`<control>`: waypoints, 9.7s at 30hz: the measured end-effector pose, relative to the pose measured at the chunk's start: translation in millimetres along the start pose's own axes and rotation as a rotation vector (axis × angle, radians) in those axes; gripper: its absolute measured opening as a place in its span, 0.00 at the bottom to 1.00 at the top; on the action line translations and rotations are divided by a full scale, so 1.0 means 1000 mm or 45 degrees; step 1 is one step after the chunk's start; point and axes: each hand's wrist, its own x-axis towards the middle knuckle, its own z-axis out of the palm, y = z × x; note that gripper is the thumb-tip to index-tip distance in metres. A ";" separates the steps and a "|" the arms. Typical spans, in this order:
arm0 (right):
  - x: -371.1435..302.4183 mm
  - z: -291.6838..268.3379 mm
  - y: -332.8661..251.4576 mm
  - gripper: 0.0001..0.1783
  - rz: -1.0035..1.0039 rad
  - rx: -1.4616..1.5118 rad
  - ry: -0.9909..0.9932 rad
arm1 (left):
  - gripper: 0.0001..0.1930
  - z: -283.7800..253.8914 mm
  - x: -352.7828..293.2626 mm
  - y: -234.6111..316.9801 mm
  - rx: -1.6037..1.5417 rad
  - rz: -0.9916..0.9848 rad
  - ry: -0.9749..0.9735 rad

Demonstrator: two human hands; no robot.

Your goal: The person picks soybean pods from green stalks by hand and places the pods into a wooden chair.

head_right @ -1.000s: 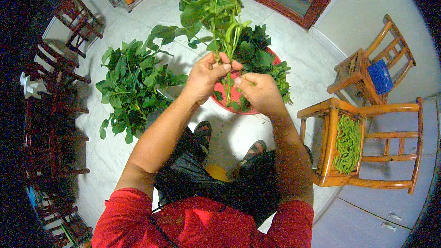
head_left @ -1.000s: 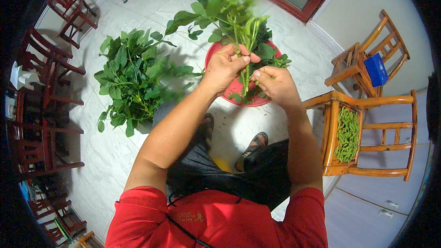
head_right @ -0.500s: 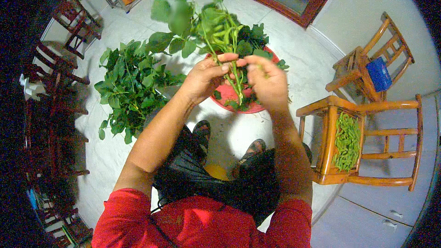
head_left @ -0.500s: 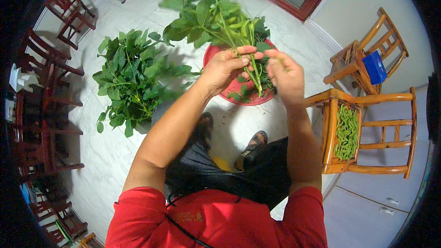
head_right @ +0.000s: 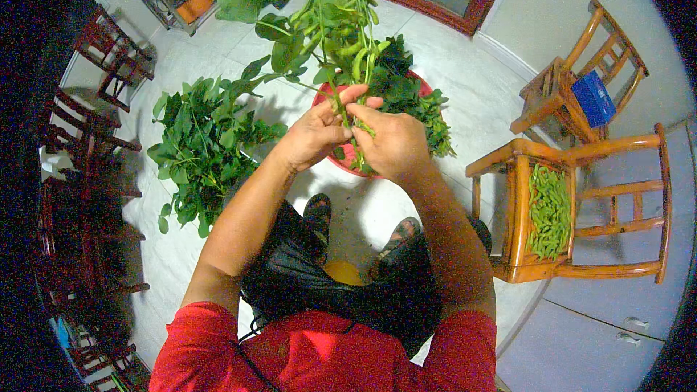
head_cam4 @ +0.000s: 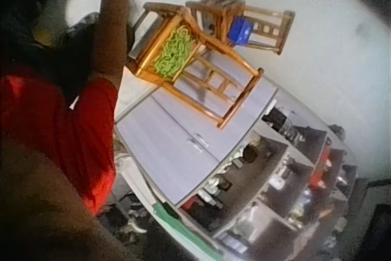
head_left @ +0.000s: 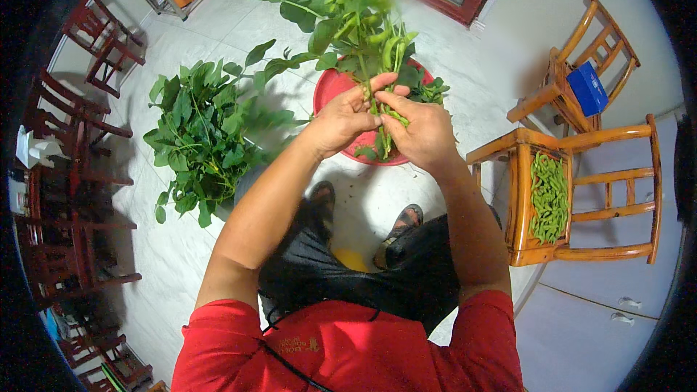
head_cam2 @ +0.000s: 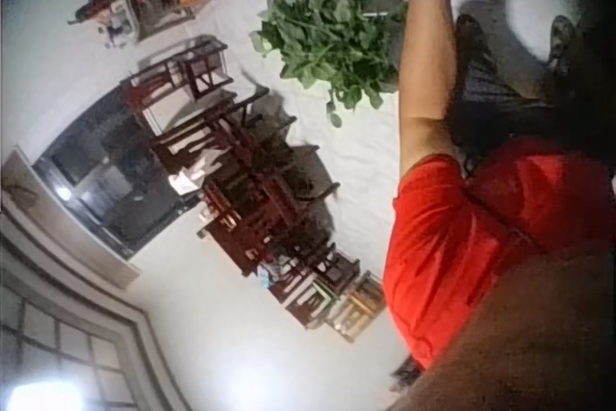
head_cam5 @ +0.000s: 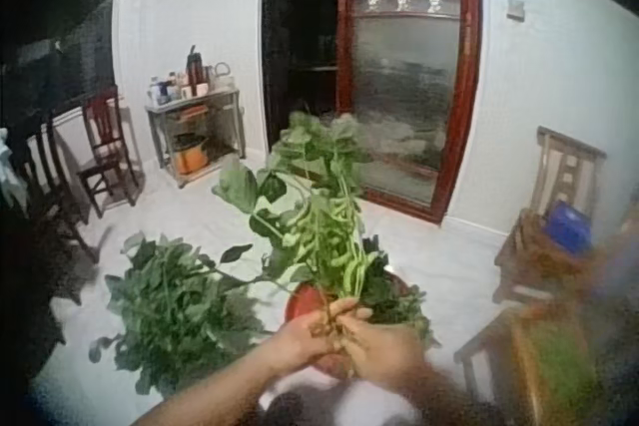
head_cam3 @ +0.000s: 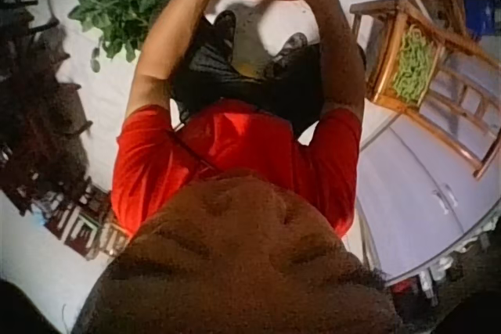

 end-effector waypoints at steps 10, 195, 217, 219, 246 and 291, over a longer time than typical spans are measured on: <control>0.006 -0.005 0.008 0.08 0.423 0.795 0.218 | 0.31 -0.004 0.000 -0.002 0.097 -0.118 0.269; 0.009 -0.031 0.065 0.10 0.693 1.220 0.293 | 0.23 0.001 0.006 -0.024 1.560 0.058 0.876; 0.004 -0.024 0.060 0.13 0.595 1.240 -0.304 | 0.22 0.011 0.006 -0.035 1.307 0.060 0.519; 0.006 -0.028 0.061 0.13 0.542 0.949 -0.307 | 0.22 0.009 0.005 -0.034 1.407 0.053 0.504; 0.003 -0.050 0.056 0.14 0.519 0.989 -0.574 | 0.23 0.028 -0.001 -0.006 0.572 -0.421 0.314; -0.194 -0.252 0.239 0.21 0.846 -0.736 1.060 | 0.23 -0.010 0.016 -0.033 1.154 0.147 0.776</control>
